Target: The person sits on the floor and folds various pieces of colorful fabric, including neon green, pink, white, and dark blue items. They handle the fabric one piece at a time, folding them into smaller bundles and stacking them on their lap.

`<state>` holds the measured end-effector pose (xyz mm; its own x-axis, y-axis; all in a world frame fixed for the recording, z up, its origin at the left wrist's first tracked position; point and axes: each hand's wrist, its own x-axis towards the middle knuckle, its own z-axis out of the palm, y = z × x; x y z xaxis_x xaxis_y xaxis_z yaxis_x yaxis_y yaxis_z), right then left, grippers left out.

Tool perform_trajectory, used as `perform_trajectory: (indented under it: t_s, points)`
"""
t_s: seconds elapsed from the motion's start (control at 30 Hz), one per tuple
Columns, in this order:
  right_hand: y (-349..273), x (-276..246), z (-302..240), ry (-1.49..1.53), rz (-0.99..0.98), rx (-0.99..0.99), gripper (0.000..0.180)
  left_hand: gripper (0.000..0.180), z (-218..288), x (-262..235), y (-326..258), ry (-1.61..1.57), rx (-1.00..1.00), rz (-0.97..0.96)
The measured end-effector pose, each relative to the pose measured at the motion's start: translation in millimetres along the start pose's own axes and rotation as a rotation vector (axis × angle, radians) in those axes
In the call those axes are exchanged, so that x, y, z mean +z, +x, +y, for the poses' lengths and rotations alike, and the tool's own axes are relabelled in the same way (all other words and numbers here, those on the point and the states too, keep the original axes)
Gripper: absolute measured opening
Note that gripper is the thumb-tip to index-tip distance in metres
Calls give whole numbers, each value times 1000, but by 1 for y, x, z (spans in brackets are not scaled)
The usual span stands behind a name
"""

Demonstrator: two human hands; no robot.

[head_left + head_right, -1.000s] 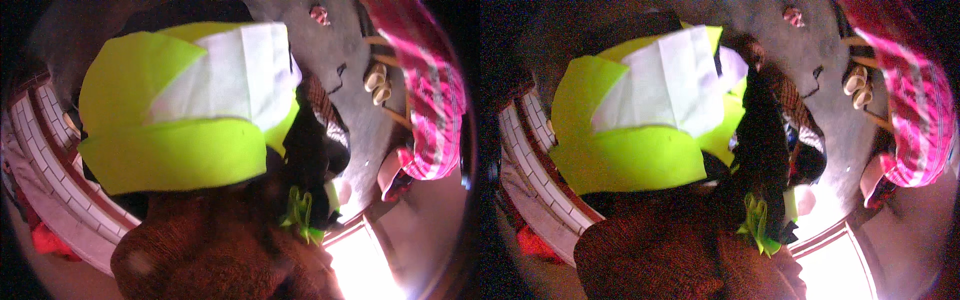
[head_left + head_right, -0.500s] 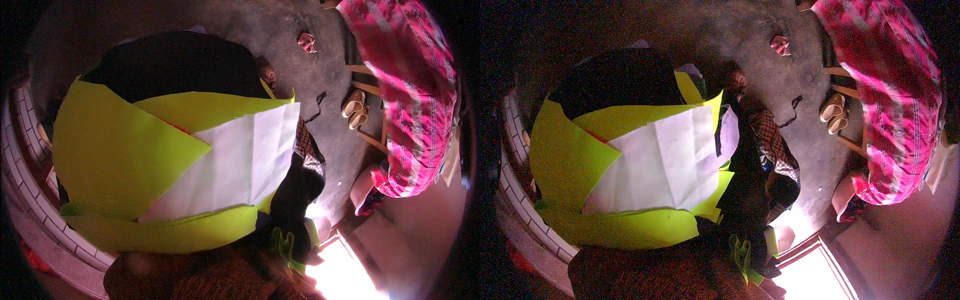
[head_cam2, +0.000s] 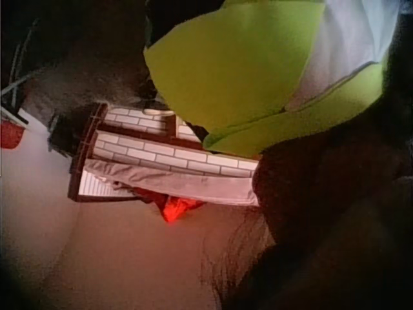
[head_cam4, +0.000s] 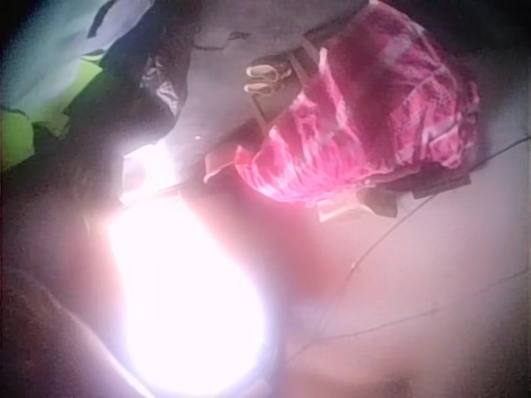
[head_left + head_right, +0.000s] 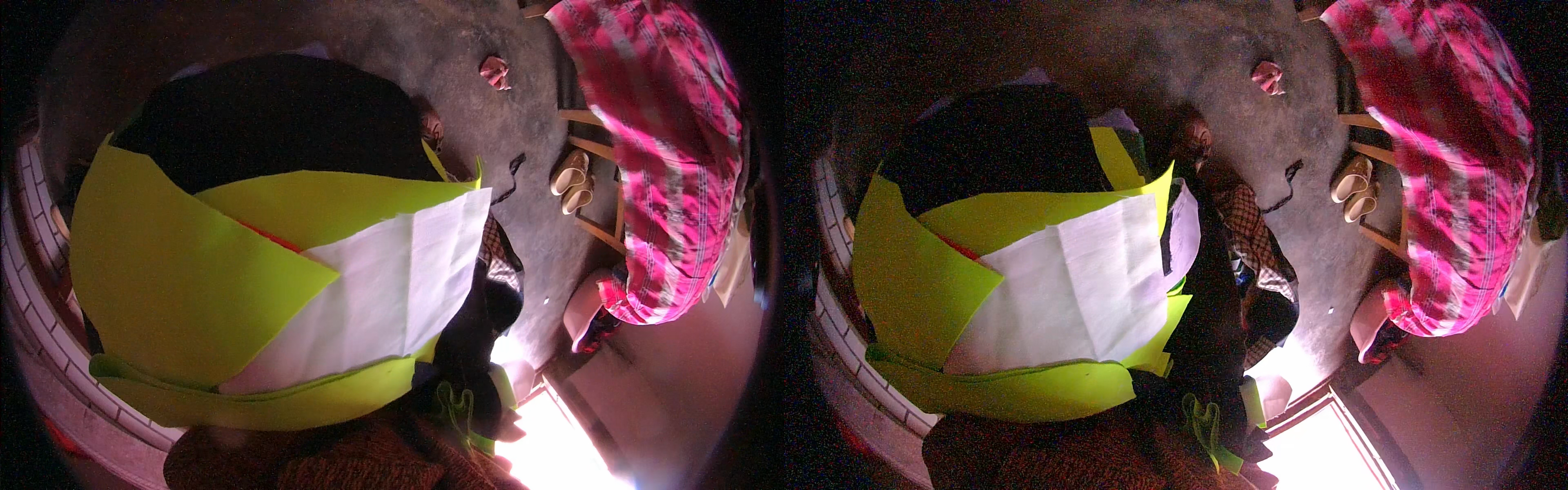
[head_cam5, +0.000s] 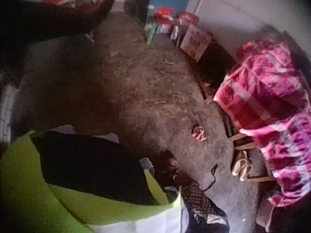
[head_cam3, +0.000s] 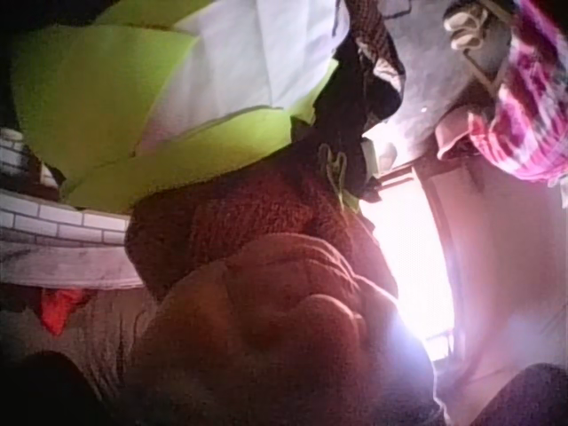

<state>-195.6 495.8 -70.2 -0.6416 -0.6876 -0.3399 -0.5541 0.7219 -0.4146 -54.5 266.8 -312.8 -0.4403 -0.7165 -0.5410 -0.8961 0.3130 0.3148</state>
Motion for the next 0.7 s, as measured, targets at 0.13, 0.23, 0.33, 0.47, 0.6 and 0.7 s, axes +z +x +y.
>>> perform_trajectory:
  t_s: [0.13,0.23,0.33,0.47,0.6,0.7]
  points:
    - [6,3,1,21,8,-23,31,14,12,8,24,13,20,11]
    - [3,9,5,32,23,-60,31,14,13,10,35,19,26,26]
    - [-1,13,4,30,72,-81,30,14,18,11,36,15,90,21]
    - [-2,21,10,62,122,-152,30,15,18,4,29,25,163,-2]
    - [2,32,23,95,204,-266,29,15,15,5,1,25,244,-3]
    - [5,32,25,85,240,-337,29,15,15,4,-22,-21,329,-37]
